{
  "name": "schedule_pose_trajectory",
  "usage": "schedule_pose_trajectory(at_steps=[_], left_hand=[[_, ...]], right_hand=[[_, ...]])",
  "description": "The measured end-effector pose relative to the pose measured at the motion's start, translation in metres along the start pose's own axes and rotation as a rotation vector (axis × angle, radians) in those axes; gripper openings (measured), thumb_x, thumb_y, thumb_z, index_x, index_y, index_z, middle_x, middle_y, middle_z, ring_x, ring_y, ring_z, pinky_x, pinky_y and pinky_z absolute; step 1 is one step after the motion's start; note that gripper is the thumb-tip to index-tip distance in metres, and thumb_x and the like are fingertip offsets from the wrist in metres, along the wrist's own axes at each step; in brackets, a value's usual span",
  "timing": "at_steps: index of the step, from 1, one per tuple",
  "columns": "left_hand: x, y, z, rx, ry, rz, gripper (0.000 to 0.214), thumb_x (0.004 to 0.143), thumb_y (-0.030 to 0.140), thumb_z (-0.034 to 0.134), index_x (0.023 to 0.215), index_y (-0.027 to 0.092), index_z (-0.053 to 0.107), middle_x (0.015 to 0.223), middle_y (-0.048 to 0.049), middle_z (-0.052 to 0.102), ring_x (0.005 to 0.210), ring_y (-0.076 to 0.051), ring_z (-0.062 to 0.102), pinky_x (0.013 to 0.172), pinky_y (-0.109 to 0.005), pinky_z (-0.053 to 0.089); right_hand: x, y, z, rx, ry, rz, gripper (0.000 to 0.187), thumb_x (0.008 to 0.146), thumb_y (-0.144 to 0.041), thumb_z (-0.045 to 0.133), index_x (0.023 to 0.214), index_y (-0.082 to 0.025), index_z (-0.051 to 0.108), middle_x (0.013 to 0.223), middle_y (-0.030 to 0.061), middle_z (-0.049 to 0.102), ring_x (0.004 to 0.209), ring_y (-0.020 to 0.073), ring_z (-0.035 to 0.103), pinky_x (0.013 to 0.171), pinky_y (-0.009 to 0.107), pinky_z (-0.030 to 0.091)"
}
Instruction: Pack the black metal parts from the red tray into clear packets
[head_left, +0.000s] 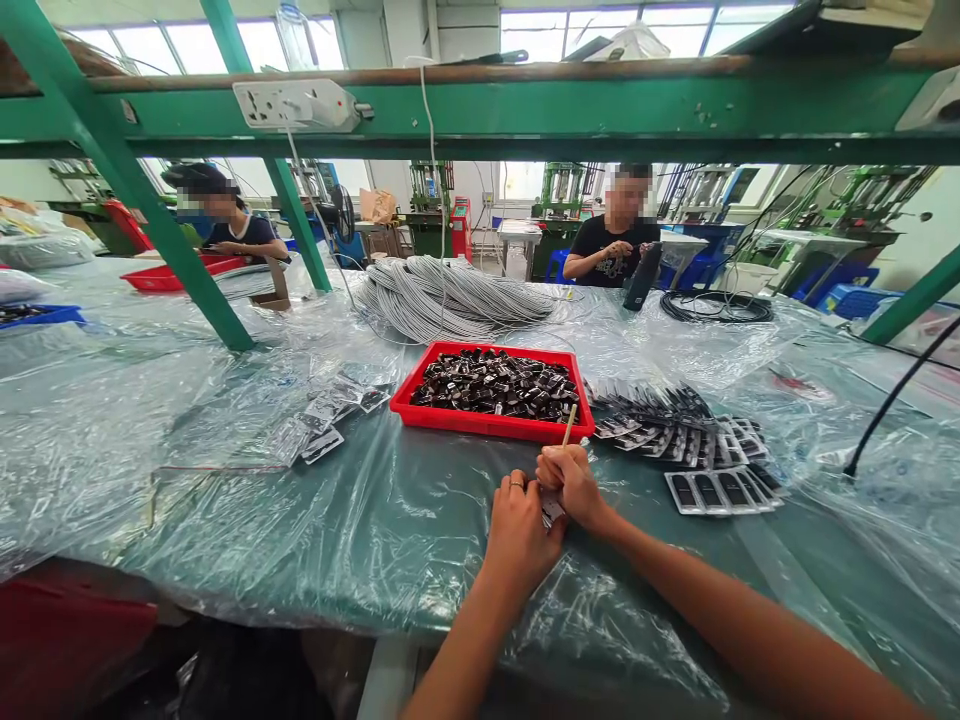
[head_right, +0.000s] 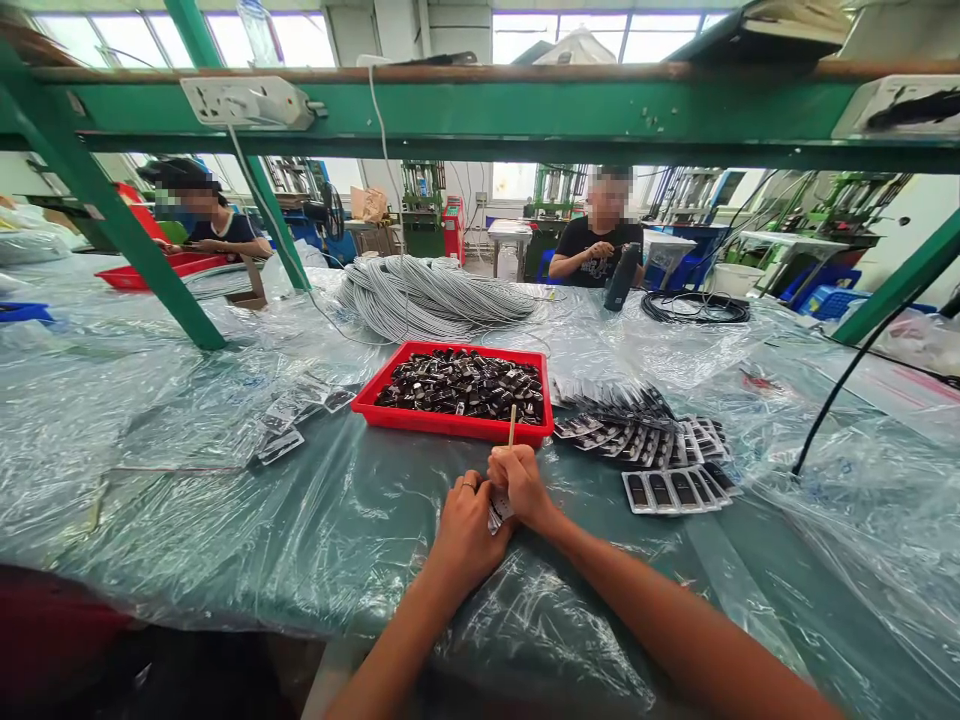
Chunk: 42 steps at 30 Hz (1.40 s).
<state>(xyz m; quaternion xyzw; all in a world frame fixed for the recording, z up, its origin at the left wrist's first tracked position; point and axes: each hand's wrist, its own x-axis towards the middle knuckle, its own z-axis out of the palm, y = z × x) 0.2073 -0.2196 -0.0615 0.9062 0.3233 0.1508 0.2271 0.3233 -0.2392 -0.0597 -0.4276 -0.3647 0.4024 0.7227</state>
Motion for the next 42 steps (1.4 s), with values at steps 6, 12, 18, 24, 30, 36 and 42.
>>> schedule_pose_trajectory(at_steps=[6, 12, 18, 24, 30, 36, 42], left_hand=[[-0.001, 0.004, 0.000, -0.068, 0.010, 0.003, 0.030, 0.077, 0.032, 0.064, 0.102, 0.017, 0.057, 0.108, -0.0141, 0.059, 0.106, -0.032, 0.055, 0.091, -0.045, 0.043], [-0.012, -0.029, -0.025, -0.484, 0.041, -0.194, 0.038, 0.069, 0.024, 0.069, 0.102, 0.020, 0.051, 0.090, -0.0047, 0.068, 0.083, -0.023, 0.064, 0.076, -0.033, 0.048], [0.001, -0.071, -0.059, -0.763, 0.348, -0.263, 0.030, 0.086, 0.045, 0.051, 0.094, 0.019, 0.063, 0.082, -0.0058, 0.070, 0.073, -0.020, 0.066, 0.066, -0.030, 0.049], [0.069, -0.081, -0.080, -0.976, 0.577, -0.216, 0.039, 0.075, 0.050, 0.065, 0.090, 0.015, 0.068, 0.081, -0.0077, 0.071, 0.075, -0.020, 0.067, 0.062, -0.028, 0.051], [0.112, -0.088, -0.095, -0.962, 0.746, -0.174, 0.036, 0.075, 0.048, 0.065, 0.091, 0.016, 0.065, 0.091, -0.0086, 0.071, 0.084, -0.021, 0.068, 0.074, -0.031, 0.053], [0.114, -0.100, -0.095, -1.009, 0.638, -0.042, 0.038, 0.075, 0.042, 0.068, 0.103, 0.020, 0.054, 0.092, -0.0053, 0.070, 0.085, -0.019, 0.069, 0.075, -0.030, 0.054], [0.110, -0.106, -0.096, -0.961, 0.527, -0.097, 0.037, 0.075, 0.042, 0.068, 0.100, 0.019, 0.054, 0.079, -0.0014, 0.066, 0.073, -0.017, 0.066, 0.067, -0.028, 0.052]], right_hand=[[-0.023, -0.031, -0.020, 0.077, 0.003, 0.108, 0.048, 0.081, -0.037, 0.056, 0.046, -0.023, 0.026, 0.043, -0.0091, 0.018, 0.040, 0.0067, 0.013, 0.040, 0.026, 0.015], [-0.019, -0.037, -0.042, -0.817, -0.247, 0.166, 0.023, 0.089, -0.029, 0.048, 0.070, -0.021, 0.056, 0.058, -0.0009, 0.049, 0.050, 0.0135, 0.042, 0.047, 0.025, 0.035], [-0.008, -0.008, -0.032, -1.590, -0.255, -0.479, 0.026, 0.082, -0.004, 0.046, 0.092, -0.017, 0.065, 0.097, 0.0140, 0.065, 0.086, 0.0258, 0.064, 0.079, 0.039, 0.053], [0.054, -0.036, 0.033, -1.342, -0.194, -0.753, 0.033, 0.090, -0.008, 0.041, 0.112, -0.020, 0.063, 0.109, 0.0120, 0.061, 0.098, 0.0243, 0.062, 0.087, 0.042, 0.055], [0.112, -0.015, 0.071, -1.352, -0.025, -0.749, 0.029, 0.092, -0.019, 0.049, 0.115, -0.015, 0.065, 0.112, 0.0174, 0.063, 0.106, 0.0307, 0.060, 0.092, 0.047, 0.051], [0.132, -0.010, 0.069, -1.083, -0.042, -0.568, 0.027, 0.090, -0.038, 0.062, 0.070, -0.019, 0.062, 0.069, 0.0053, 0.063, 0.062, 0.0187, 0.056, 0.062, 0.030, 0.042], [0.141, -0.019, 0.051, -0.932, -0.205, -0.468, 0.038, 0.088, -0.034, 0.061, 0.054, -0.020, 0.056, 0.047, -0.0027, 0.053, 0.044, 0.0110, 0.041, 0.052, 0.027, 0.028]])
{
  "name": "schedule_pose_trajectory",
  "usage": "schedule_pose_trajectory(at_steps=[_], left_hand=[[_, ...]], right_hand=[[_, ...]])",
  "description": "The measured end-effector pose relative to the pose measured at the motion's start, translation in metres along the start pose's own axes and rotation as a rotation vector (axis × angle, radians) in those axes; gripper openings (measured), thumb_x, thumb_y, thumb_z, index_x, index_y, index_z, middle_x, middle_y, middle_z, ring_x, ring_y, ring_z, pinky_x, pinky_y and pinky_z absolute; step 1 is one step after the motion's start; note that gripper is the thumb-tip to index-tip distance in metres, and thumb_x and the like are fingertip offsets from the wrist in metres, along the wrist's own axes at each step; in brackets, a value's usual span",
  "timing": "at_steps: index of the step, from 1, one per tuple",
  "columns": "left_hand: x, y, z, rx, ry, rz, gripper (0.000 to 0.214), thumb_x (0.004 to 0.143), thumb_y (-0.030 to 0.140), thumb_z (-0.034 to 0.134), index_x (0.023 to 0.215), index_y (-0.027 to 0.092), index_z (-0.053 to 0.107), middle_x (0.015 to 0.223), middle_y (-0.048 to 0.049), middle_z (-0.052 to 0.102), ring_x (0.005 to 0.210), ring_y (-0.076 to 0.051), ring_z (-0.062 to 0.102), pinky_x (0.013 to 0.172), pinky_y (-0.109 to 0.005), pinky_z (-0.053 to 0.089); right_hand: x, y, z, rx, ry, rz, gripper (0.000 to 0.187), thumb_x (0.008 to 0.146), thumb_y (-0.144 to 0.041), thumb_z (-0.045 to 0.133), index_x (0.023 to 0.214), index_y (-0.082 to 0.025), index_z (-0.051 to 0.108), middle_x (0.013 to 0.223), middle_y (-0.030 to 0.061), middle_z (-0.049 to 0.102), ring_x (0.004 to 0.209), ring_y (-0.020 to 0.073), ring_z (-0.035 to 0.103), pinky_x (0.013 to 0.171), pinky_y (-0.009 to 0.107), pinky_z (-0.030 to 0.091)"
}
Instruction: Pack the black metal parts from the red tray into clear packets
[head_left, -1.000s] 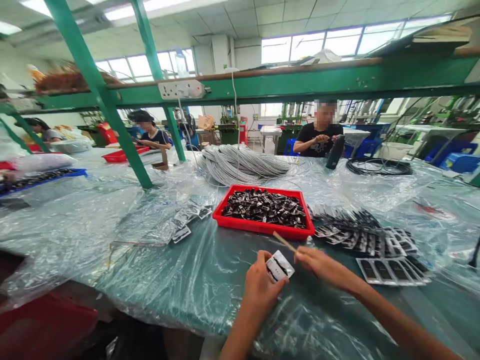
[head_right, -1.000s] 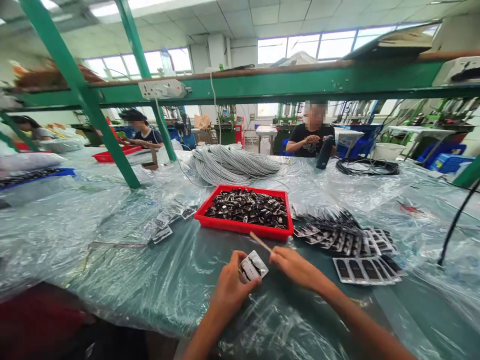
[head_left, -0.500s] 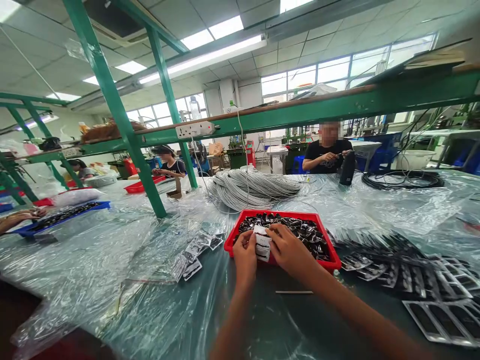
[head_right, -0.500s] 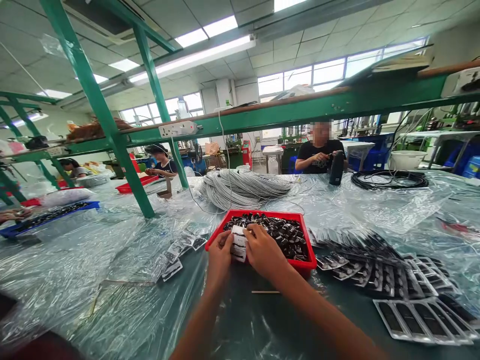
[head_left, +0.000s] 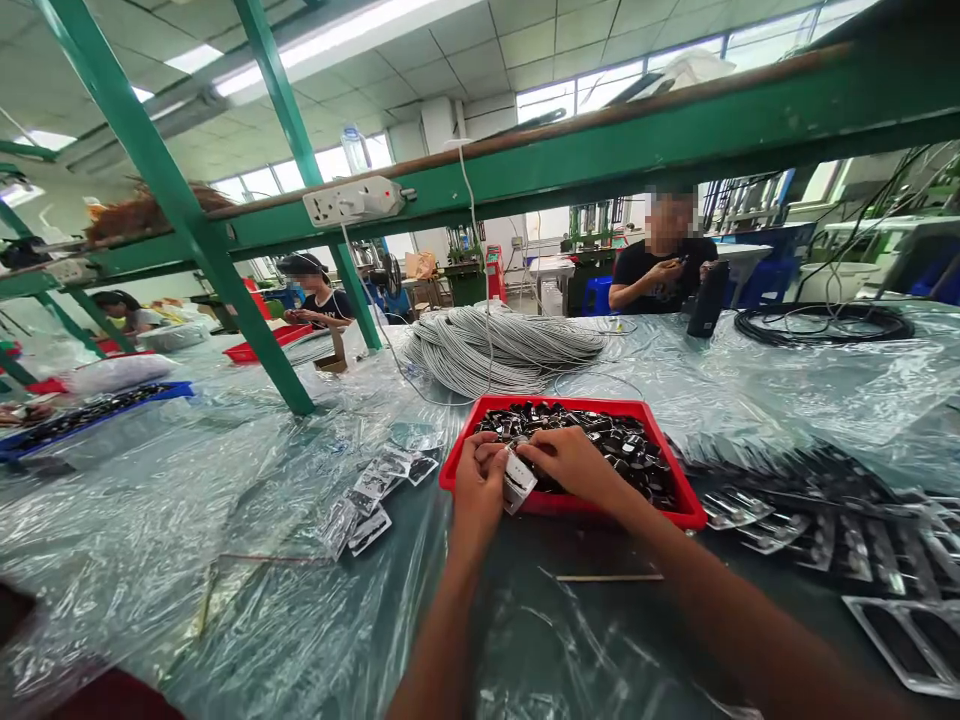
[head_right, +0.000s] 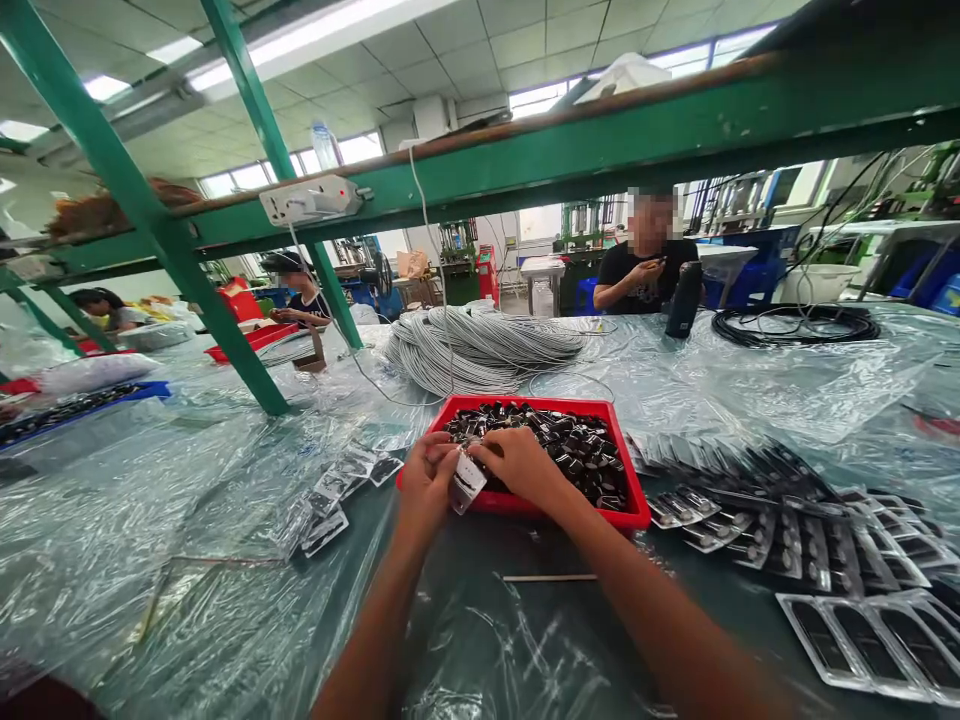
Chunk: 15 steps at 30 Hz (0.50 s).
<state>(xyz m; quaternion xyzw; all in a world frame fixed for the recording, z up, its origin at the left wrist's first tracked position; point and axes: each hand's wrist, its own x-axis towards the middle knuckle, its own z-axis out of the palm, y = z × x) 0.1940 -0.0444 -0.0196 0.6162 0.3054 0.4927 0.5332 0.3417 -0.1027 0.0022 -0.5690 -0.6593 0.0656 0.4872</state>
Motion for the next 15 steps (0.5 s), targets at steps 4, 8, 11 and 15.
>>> schedule_pose_trajectory(at_steps=[4, 8, 11, 15], left_hand=[[0.003, -0.004, 0.000, 0.046, 0.102, -0.080, 0.026, 0.076, 0.030, 0.063, 0.099, 0.017, 0.057, 0.085, -0.0050, 0.066, 0.078, -0.018, 0.065, 0.071, -0.029, 0.051], [0.005, -0.008, -0.001, -0.058, 0.112, -0.137, 0.030, 0.072, 0.020, 0.062, 0.102, 0.018, 0.061, 0.096, -0.0067, 0.067, 0.084, -0.017, 0.065, 0.072, -0.027, 0.051], [0.002, -0.009, -0.001, -0.105, 0.086, -0.102, 0.035, 0.074, 0.024, 0.064, 0.109, 0.019, 0.061, 0.091, -0.0038, 0.067, 0.078, -0.016, 0.064, 0.071, -0.027, 0.051], [-0.003, -0.010, 0.003, -0.168, 0.080, -0.074, 0.038, 0.076, 0.031, 0.068, 0.111, 0.019, 0.060, 0.091, -0.0044, 0.068, 0.083, -0.016, 0.066, 0.075, -0.027, 0.052]], right_hand=[[0.002, 0.008, -0.006, -0.047, 0.207, 0.130, 0.032, 0.092, -0.039, 0.052, 0.072, -0.019, 0.067, 0.060, 0.0028, 0.064, 0.055, 0.0175, 0.056, 0.060, 0.030, 0.041], [0.001, 0.009, -0.008, -0.250, 0.355, 0.068, 0.034, 0.092, -0.040, 0.052, 0.111, -0.016, 0.066, 0.110, 0.0159, 0.065, 0.104, 0.0305, 0.060, 0.091, 0.047, 0.048], [-0.005, -0.002, 0.002, -0.327, 0.228, -0.187, 0.025, 0.094, -0.025, 0.050, 0.112, -0.017, 0.065, 0.110, 0.0140, 0.063, 0.106, 0.0275, 0.058, 0.095, 0.047, 0.050], [-0.014, -0.017, 0.023, -0.406, 0.066, -0.318, 0.033, 0.095, -0.013, 0.044, 0.122, -0.017, 0.063, 0.111, 0.0142, 0.064, 0.105, 0.0262, 0.060, 0.094, 0.045, 0.053]])
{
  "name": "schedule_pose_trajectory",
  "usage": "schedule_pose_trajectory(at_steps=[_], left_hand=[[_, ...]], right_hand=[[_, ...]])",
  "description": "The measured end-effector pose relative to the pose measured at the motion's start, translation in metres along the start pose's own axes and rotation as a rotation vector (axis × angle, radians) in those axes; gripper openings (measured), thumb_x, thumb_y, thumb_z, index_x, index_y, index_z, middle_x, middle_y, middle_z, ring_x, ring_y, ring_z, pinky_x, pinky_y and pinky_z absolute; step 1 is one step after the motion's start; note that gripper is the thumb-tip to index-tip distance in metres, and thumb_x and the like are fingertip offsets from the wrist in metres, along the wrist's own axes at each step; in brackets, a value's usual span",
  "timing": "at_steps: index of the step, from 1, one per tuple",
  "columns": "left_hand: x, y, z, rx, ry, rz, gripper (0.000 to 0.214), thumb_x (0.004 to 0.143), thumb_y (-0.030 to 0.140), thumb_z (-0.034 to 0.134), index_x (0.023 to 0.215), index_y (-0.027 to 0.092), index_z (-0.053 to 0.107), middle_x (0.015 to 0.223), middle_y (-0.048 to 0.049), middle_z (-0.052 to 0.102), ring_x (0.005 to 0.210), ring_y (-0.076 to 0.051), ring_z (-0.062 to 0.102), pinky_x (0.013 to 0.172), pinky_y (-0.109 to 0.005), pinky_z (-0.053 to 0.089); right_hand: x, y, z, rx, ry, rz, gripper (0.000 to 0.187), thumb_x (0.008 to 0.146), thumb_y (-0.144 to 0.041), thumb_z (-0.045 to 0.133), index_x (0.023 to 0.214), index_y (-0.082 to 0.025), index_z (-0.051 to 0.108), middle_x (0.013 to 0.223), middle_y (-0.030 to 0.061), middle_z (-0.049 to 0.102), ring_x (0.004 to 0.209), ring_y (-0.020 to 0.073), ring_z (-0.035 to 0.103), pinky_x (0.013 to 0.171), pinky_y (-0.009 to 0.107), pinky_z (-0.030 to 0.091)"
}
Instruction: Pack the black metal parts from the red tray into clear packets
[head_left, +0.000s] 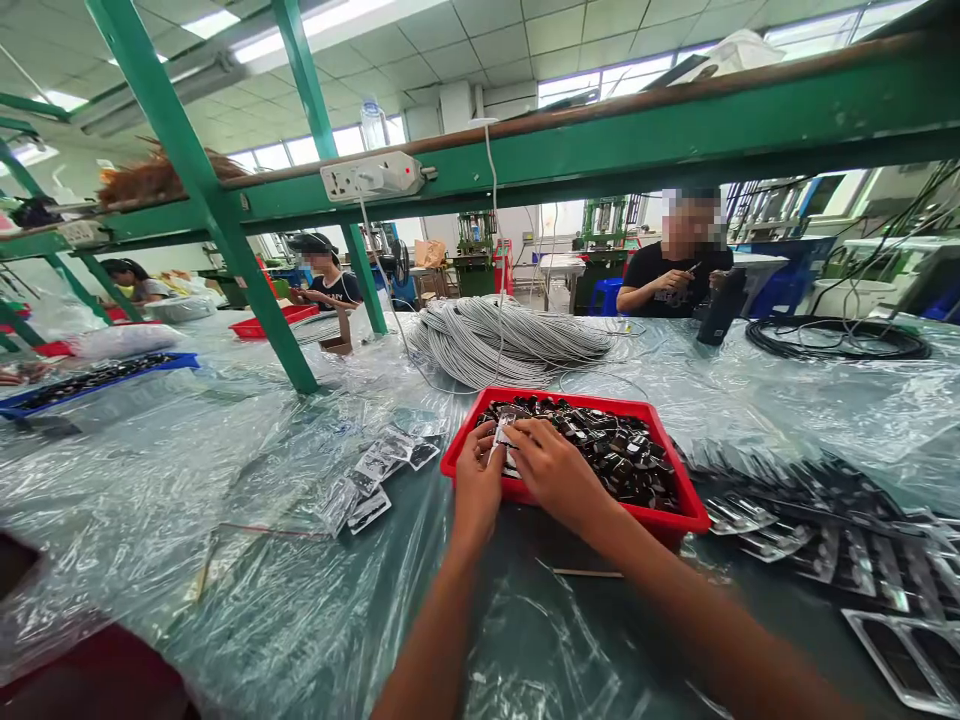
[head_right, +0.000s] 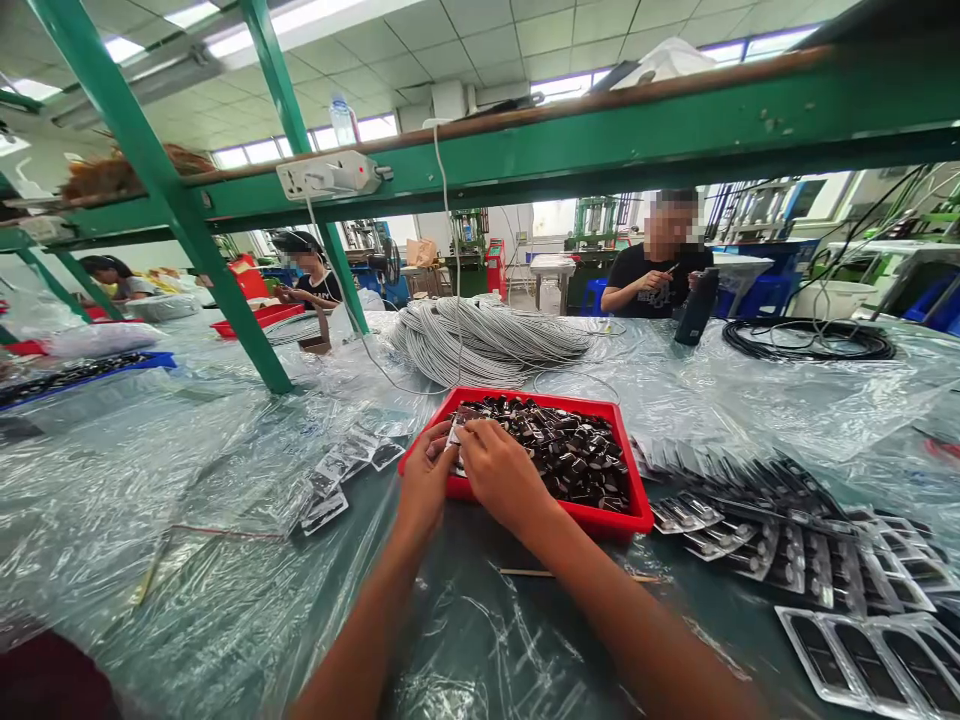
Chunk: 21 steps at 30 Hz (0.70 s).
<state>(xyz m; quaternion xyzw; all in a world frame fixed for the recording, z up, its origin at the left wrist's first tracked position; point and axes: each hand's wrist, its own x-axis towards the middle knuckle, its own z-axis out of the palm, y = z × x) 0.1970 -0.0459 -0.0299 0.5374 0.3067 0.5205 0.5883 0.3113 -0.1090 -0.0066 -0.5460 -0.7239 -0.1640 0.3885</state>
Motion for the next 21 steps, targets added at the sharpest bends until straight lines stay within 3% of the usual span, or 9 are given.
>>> schedule_pose_trajectory(at_steps=[4, 10, 13, 18, 21], left_hand=[[-0.003, 0.000, 0.002, -0.055, 0.097, 0.035, 0.041, 0.073, 0.033, 0.072, 0.109, 0.017, 0.059, 0.094, -0.0065, 0.069, 0.091, -0.019, 0.067, 0.081, -0.030, 0.052], [-0.002, 0.003, -0.003, -0.049, 0.068, 0.072, 0.036, 0.070, 0.031, 0.074, 0.102, 0.018, 0.064, 0.098, -0.0070, 0.070, 0.096, -0.019, 0.066, 0.087, -0.032, 0.052], [0.000, 0.003, -0.005, -0.032, 0.066, 0.061, 0.034, 0.067, 0.031, 0.077, 0.097, 0.016, 0.066, 0.095, -0.0074, 0.070, 0.092, -0.019, 0.067, 0.085, -0.032, 0.053], [-0.001, 0.002, -0.005, -0.037, -0.044, 0.059, 0.030, 0.075, 0.038, 0.073, 0.094, 0.016, 0.066, 0.086, -0.0044, 0.070, 0.077, -0.017, 0.068, 0.072, -0.030, 0.055], [-0.001, 0.000, -0.004, -0.031, -0.036, 0.052, 0.030, 0.076, 0.039, 0.073, 0.095, 0.016, 0.066, 0.084, -0.0038, 0.070, 0.073, -0.017, 0.067, 0.071, -0.030, 0.055]], right_hand=[[-0.004, -0.008, 0.010, 0.021, 0.051, 0.047, 0.036, 0.096, -0.019, 0.045, 0.130, -0.017, 0.058, 0.117, 0.0157, 0.062, 0.110, 0.0276, 0.059, 0.097, 0.048, 0.053], [-0.005, -0.001, 0.013, 0.153, 0.152, 0.120, 0.025, 0.096, -0.024, 0.052, 0.118, -0.020, 0.065, 0.106, 0.0114, 0.065, 0.101, 0.0245, 0.064, 0.091, 0.043, 0.055], [-0.005, 0.000, 0.012, 0.106, 0.127, 0.111, 0.025, 0.096, -0.022, 0.052, 0.117, -0.020, 0.065, 0.106, 0.0111, 0.064, 0.100, 0.0240, 0.064, 0.090, 0.041, 0.056], [-0.009, 0.004, 0.012, -0.061, 0.083, 0.059, 0.030, 0.096, -0.017, 0.048, 0.123, -0.021, 0.062, 0.112, 0.0127, 0.063, 0.104, 0.0258, 0.062, 0.088, 0.041, 0.056], [-0.011, 0.004, 0.014, -0.088, 0.072, 0.049, 0.029, 0.096, -0.017, 0.049, 0.122, -0.019, 0.062, 0.111, 0.0135, 0.063, 0.103, 0.0266, 0.062, 0.086, 0.041, 0.057]])
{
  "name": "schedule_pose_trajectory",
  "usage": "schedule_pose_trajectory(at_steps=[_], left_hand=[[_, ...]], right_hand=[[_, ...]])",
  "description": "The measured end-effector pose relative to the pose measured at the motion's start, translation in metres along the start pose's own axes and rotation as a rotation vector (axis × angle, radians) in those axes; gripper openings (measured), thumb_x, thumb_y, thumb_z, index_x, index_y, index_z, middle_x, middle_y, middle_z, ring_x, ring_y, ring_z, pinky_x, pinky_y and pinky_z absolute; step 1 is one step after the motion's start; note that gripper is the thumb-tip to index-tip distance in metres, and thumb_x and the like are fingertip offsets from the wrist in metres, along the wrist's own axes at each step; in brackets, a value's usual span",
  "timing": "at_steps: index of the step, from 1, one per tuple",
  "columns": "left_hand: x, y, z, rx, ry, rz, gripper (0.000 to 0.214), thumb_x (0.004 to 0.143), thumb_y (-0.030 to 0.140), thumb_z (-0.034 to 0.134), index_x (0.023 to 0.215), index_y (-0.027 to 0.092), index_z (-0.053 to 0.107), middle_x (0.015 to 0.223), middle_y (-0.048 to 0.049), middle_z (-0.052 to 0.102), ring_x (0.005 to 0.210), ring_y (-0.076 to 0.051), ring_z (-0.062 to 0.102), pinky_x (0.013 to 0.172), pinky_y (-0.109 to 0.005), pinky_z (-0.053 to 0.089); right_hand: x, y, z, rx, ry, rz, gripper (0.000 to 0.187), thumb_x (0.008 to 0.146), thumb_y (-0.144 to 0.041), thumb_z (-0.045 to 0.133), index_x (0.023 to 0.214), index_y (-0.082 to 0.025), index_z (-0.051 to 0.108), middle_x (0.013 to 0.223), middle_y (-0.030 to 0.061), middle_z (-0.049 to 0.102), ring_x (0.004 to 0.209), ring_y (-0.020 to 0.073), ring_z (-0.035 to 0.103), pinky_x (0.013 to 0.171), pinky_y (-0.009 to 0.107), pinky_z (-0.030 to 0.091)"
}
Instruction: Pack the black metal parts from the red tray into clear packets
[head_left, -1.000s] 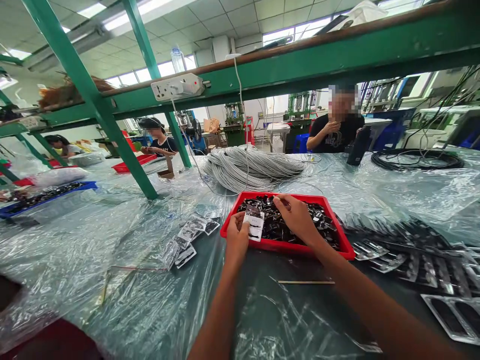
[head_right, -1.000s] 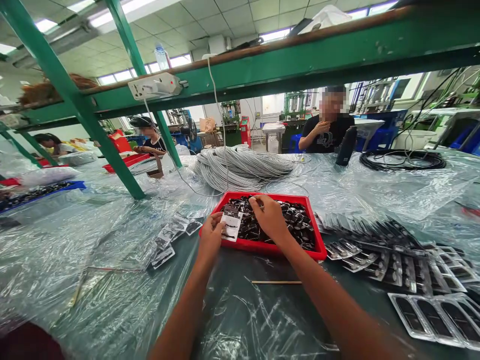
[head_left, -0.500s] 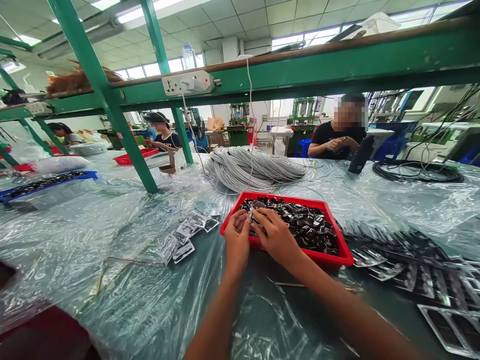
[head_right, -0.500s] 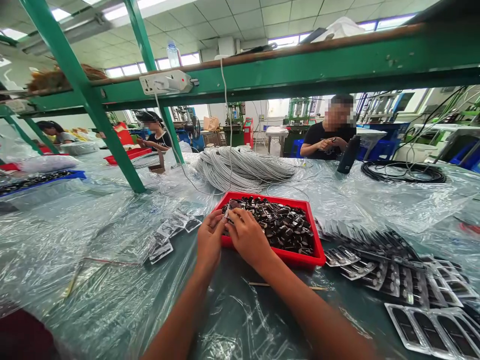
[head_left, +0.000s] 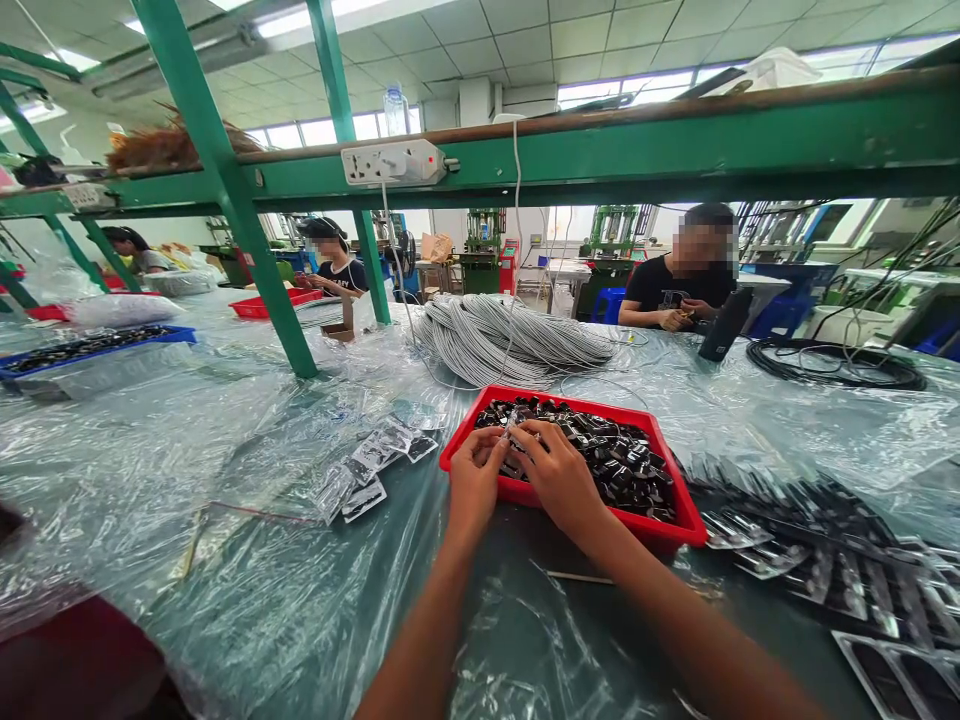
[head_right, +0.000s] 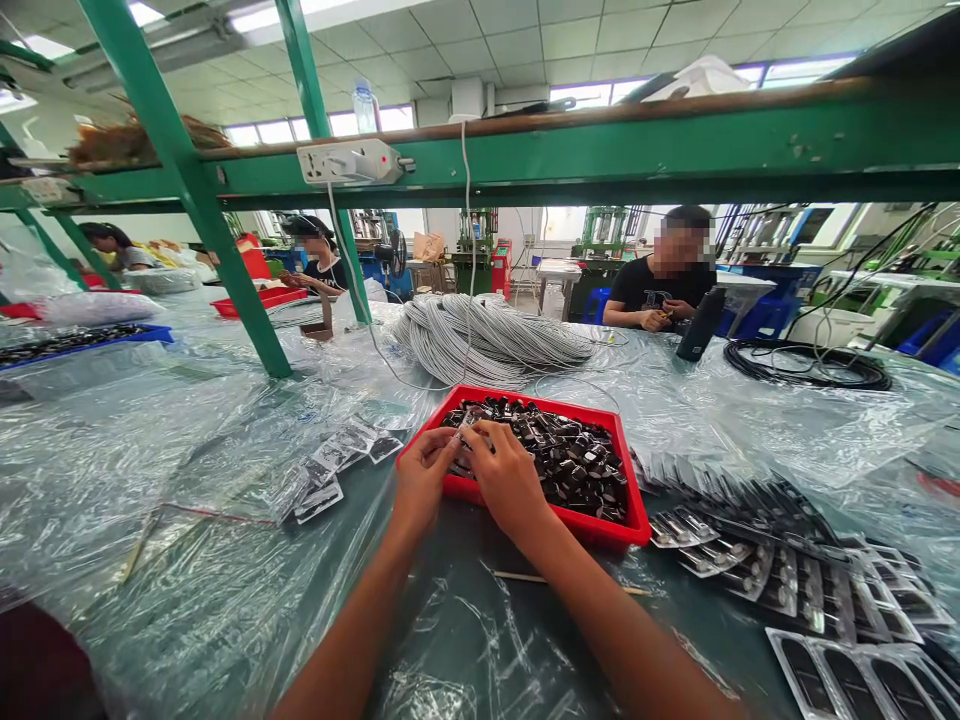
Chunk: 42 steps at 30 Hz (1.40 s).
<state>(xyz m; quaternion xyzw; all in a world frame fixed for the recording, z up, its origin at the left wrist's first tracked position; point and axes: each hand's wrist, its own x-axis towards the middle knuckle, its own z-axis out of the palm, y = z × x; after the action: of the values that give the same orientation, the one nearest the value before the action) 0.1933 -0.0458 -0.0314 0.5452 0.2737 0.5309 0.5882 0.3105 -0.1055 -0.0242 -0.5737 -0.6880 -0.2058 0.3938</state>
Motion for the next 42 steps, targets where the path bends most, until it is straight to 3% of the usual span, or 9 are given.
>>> schedule_pose_trajectory(at_steps=[5, 7, 11, 15, 23, 29, 33, 39, 42], left_hand=[[0.001, 0.000, -0.001, -0.028, 0.057, -0.002, 0.029, 0.070, 0.037, 0.077, 0.087, 0.016, 0.069, 0.086, -0.0059, 0.073, 0.081, -0.018, 0.068, 0.076, -0.030, 0.054], [0.002, 0.005, -0.004, -0.029, -0.007, -0.001, 0.028, 0.069, 0.037, 0.077, 0.085, 0.016, 0.069, 0.085, -0.0057, 0.073, 0.082, -0.019, 0.069, 0.077, -0.030, 0.054], [0.004, 0.019, -0.011, 0.065, -0.174, -0.002, 0.026, 0.070, 0.039, 0.076, 0.082, 0.017, 0.071, 0.083, -0.0048, 0.073, 0.079, -0.019, 0.068, 0.076, -0.030, 0.055], [0.004, 0.030, -0.016, 0.162, -0.204, 0.025, 0.022, 0.071, 0.038, 0.074, 0.081, 0.019, 0.072, 0.079, -0.0029, 0.072, 0.074, -0.018, 0.067, 0.073, -0.030, 0.054], [0.004, 0.020, -0.013, 0.129, -0.175, -0.012, 0.019, 0.071, 0.035, 0.074, 0.079, 0.018, 0.071, 0.078, -0.0047, 0.071, 0.071, -0.017, 0.065, 0.070, -0.028, 0.051], [0.003, 0.006, -0.003, 0.024, -0.028, -0.060, 0.024, 0.068, 0.036, 0.075, 0.081, 0.016, 0.071, 0.078, -0.0059, 0.072, 0.072, -0.019, 0.066, 0.067, -0.029, 0.052], [0.001, 0.007, -0.001, 0.078, 0.053, -0.070, 0.019, 0.071, 0.032, 0.071, 0.080, 0.016, 0.070, 0.076, -0.0062, 0.072, 0.070, -0.019, 0.066, 0.064, -0.029, 0.051], [-0.002, 0.011, 0.001, 0.237, 0.128, 0.008, 0.006, 0.074, 0.022, 0.067, 0.077, 0.018, 0.070, 0.078, -0.0062, 0.072, 0.073, -0.021, 0.067, 0.071, -0.031, 0.051], [-0.006, 0.013, 0.004, 0.260, 0.105, 0.045, 0.007, 0.077, 0.022, 0.064, 0.079, 0.020, 0.070, 0.078, -0.0054, 0.072, 0.071, -0.021, 0.066, 0.068, -0.031, 0.050]], right_hand=[[-0.001, -0.007, 0.002, 0.152, 0.023, 0.066, 0.027, 0.094, -0.017, 0.053, 0.118, -0.020, 0.063, 0.111, 0.0128, 0.066, 0.106, 0.0266, 0.063, 0.092, 0.045, 0.055], [0.001, -0.008, -0.001, 0.271, 0.035, 0.133, 0.019, 0.092, -0.020, 0.057, 0.109, -0.020, 0.066, 0.107, 0.0115, 0.067, 0.101, 0.0250, 0.065, 0.089, 0.043, 0.057], [0.008, -0.004, -0.013, 0.481, -0.050, 0.330, 0.007, 0.085, -0.027, 0.067, 0.085, -0.020, 0.067, 0.089, 0.0063, 0.069, 0.078, 0.0197, 0.068, 0.064, 0.031, 0.061], [0.014, -0.002, -0.022, 0.505, -0.146, 0.392, 0.006, 0.081, -0.024, 0.068, 0.078, -0.019, 0.068, 0.079, 0.0036, 0.071, 0.072, 0.0179, 0.069, 0.064, 0.029, 0.059], [0.011, -0.002, -0.015, 0.449, -0.106, 0.373, 0.011, 0.078, -0.018, 0.061, 0.088, -0.019, 0.062, 0.079, 0.0025, 0.070, 0.067, 0.0170, 0.068, 0.057, 0.028, 0.060], [0.005, 0.006, -0.009, 0.115, -0.150, -0.023, 0.032, 0.094, -0.012, 0.043, 0.118, -0.020, 0.063, 0.110, 0.0121, 0.069, 0.105, 0.0232, 0.067, 0.085, 0.037, 0.059], [0.000, 0.006, -0.006, -0.070, -0.170, -0.134, 0.030, 0.098, -0.012, 0.040, 0.119, -0.015, 0.061, 0.114, 0.0162, 0.068, 0.110, 0.0259, 0.065, 0.082, 0.036, 0.059], [0.000, -0.006, -0.006, -0.151, -0.103, -0.116, 0.021, 0.098, -0.014, 0.043, 0.101, -0.017, 0.063, 0.103, 0.0122, 0.070, 0.092, 0.0237, 0.067, 0.072, 0.034, 0.057], [0.000, -0.006, -0.005, -0.151, -0.050, -0.080, 0.021, 0.097, -0.014, 0.044, 0.105, -0.018, 0.063, 0.099, 0.0117, 0.069, 0.092, 0.0239, 0.066, 0.074, 0.034, 0.056]])
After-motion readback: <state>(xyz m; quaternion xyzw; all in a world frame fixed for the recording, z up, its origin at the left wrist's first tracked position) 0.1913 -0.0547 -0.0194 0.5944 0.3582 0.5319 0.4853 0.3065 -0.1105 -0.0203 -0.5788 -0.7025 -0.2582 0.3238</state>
